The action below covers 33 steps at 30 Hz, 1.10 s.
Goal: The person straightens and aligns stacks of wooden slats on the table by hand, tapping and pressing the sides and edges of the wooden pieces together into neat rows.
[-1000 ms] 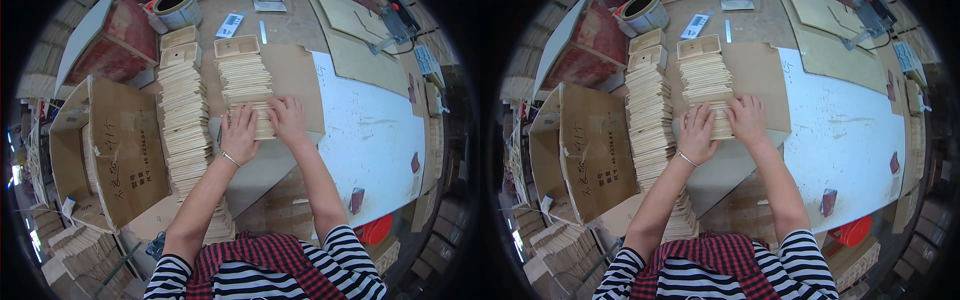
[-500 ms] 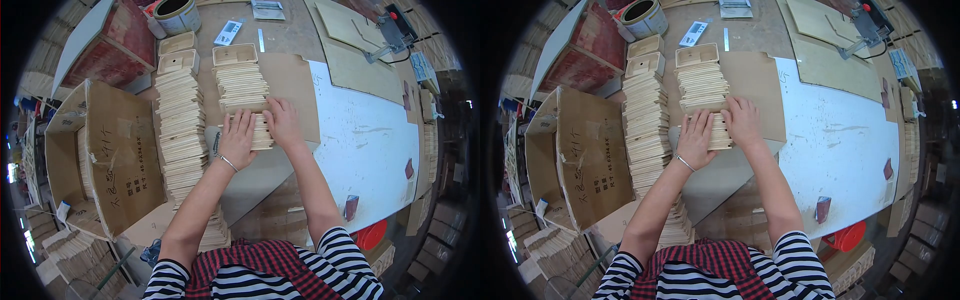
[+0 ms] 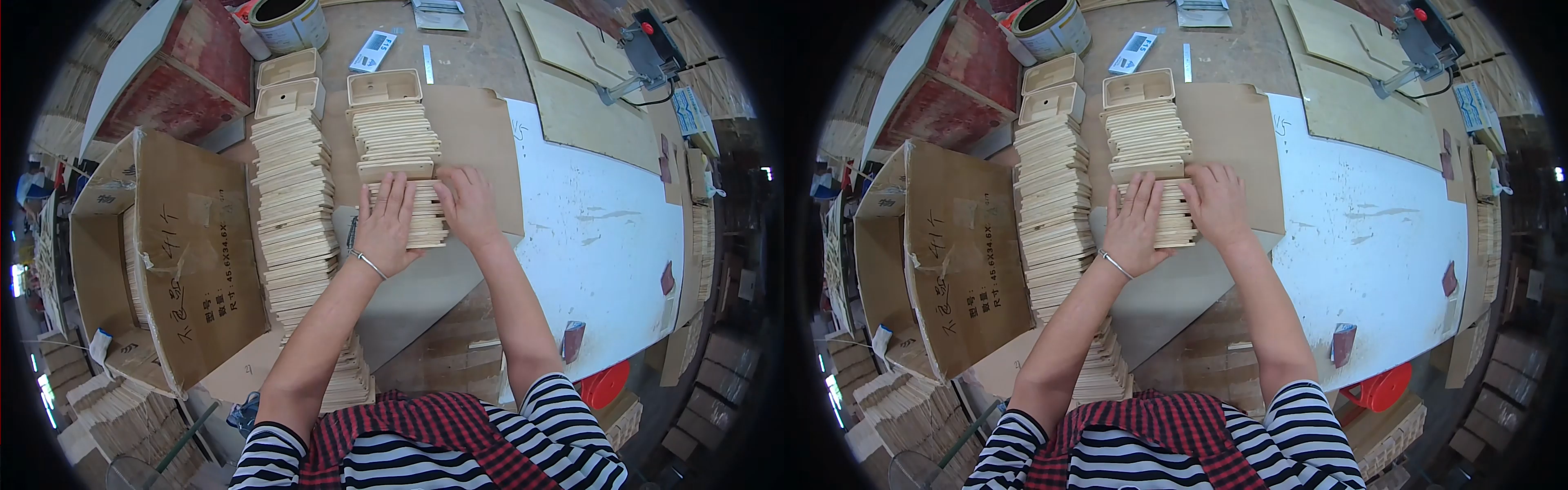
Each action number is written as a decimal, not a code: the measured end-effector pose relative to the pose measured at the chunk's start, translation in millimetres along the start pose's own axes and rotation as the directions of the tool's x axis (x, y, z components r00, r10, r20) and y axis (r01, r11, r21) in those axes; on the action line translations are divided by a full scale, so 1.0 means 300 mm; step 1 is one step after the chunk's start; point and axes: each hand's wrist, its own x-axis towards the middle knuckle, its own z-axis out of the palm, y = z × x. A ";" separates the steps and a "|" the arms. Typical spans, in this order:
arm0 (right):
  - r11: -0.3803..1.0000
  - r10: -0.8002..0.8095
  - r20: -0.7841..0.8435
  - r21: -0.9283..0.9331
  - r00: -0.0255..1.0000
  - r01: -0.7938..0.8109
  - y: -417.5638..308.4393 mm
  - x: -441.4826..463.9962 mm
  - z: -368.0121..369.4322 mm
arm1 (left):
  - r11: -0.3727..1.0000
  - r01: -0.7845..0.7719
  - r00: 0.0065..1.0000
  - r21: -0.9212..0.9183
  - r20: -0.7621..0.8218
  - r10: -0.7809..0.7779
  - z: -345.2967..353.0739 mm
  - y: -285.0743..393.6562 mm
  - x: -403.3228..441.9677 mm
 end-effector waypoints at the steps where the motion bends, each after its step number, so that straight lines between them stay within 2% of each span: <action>1: 1.000 -0.003 -0.027 0.007 1.000 0.004 -0.005 0.017 0.004 | 1.000 -0.006 1.000 0.004 0.001 0.006 0.003 -0.001 0.001; 11: 0.998 -0.037 -0.040 -0.045 0.999 0.035 -0.024 0.049 0.028 | 0.999 -0.034 0.999 -0.021 0.005 0.034 0.009 -0.015 0.007; 16: 0.999 -0.014 0.044 -0.049 0.999 0.016 -0.031 0.034 0.009 | 1.000 0.000 0.999 -0.031 -0.044 -0.001 -0.030 -0.022 0.010; 18: 0.999 -0.006 0.080 -0.031 0.997 0.008 -0.029 0.021 0.001 | 1.000 0.019 1.000 -0.008 -0.002 -0.019 -0.028 -0.027 0.017; 19: 0.999 -0.004 0.078 -0.035 0.997 0.007 -0.024 0.026 0.000 | 1.000 0.026 0.999 0.005 0.020 -0.026 -0.028 -0.029 0.021; 22: 0.999 -0.029 -0.067 -0.025 0.997 0.028 -0.004 0.051 0.014 | 1.000 0.016 1.000 0.001 0.013 -0.016 -0.018 -0.031 0.022; 27: 0.994 -0.031 -0.101 -0.106 0.994 0.020 0.005 0.082 0.042 | 0.999 0.020 0.999 0.037 0.030 -0.021 -0.018 -0.029 0.025; 33: 0.984 -0.054 -0.056 -0.175 0.997 0.043 -0.005 0.078 0.025 | 0.999 0.021 0.999 0.032 0.044 -0.023 -0.034 -0.025 0.026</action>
